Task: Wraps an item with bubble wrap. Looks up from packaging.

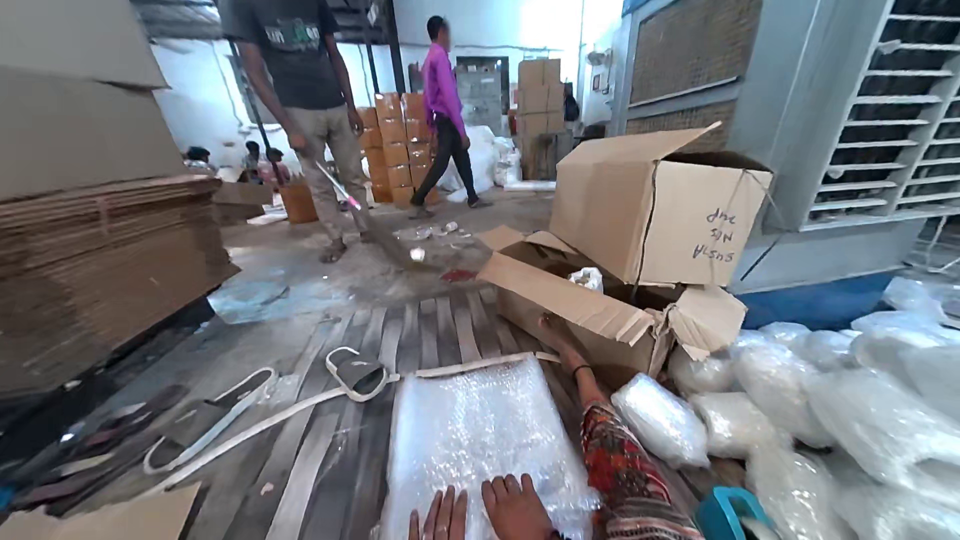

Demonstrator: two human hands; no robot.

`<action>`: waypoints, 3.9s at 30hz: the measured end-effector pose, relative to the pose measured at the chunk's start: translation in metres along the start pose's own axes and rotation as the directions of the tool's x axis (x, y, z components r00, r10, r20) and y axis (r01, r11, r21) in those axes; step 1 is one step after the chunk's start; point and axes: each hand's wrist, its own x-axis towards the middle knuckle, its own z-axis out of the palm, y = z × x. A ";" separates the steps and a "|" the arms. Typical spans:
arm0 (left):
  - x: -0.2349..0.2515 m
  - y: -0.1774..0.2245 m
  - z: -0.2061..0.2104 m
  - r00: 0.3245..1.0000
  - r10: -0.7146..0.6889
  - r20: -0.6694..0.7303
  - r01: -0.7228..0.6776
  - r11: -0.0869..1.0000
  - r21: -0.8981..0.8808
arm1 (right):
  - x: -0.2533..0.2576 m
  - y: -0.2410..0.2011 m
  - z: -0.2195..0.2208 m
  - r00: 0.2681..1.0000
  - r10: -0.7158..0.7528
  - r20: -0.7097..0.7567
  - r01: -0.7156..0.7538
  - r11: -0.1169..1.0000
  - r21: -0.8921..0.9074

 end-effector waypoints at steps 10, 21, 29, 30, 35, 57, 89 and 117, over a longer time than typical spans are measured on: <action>0.007 -0.037 -0.017 0.981 -0.096 0.170 0.128 0.974 -0.188 | 0.001 0.048 0.004 0.999 0.037 -0.001 -0.037 0.996 0.082; 0.009 -0.059 0.004 0.999 0.010 -0.048 -0.021 0.970 -0.241 | 0.026 0.035 -0.001 0.979 0.099 0.180 -0.114 0.991 0.073; 0.023 -0.047 -0.005 0.997 -0.014 0.079 0.029 0.981 -0.191 | 0.038 0.028 -0.021 0.894 0.183 0.408 -0.205 0.979 0.012; 0.027 -0.047 -0.007 0.995 -0.019 0.102 0.036 0.984 -0.175 | 0.042 0.031 -0.022 0.885 0.184 0.427 -0.206 0.979 0.004; 0.034 -0.041 -0.013 0.992 -0.019 0.127 0.033 0.993 -0.113 | 0.036 0.030 -0.025 0.874 0.220 0.434 -0.253 0.967 0.019; -0.005 0.026 0.008 0.982 -0.185 -0.039 0.183 0.982 -0.044 | 0.015 0.046 0.012 0.890 0.335 0.310 -0.311 0.942 -0.125; -0.023 -0.004 -0.011 0.994 -0.111 0.013 0.110 0.952 -0.284 | 0.015 0.031 -0.005 0.892 0.208 0.402 -0.291 0.944 0.157; -0.006 -0.025 -0.020 0.979 -0.182 0.097 0.204 0.915 -0.349 | 0.026 0.010 0.030 0.926 0.337 0.171 -0.348 0.937 0.036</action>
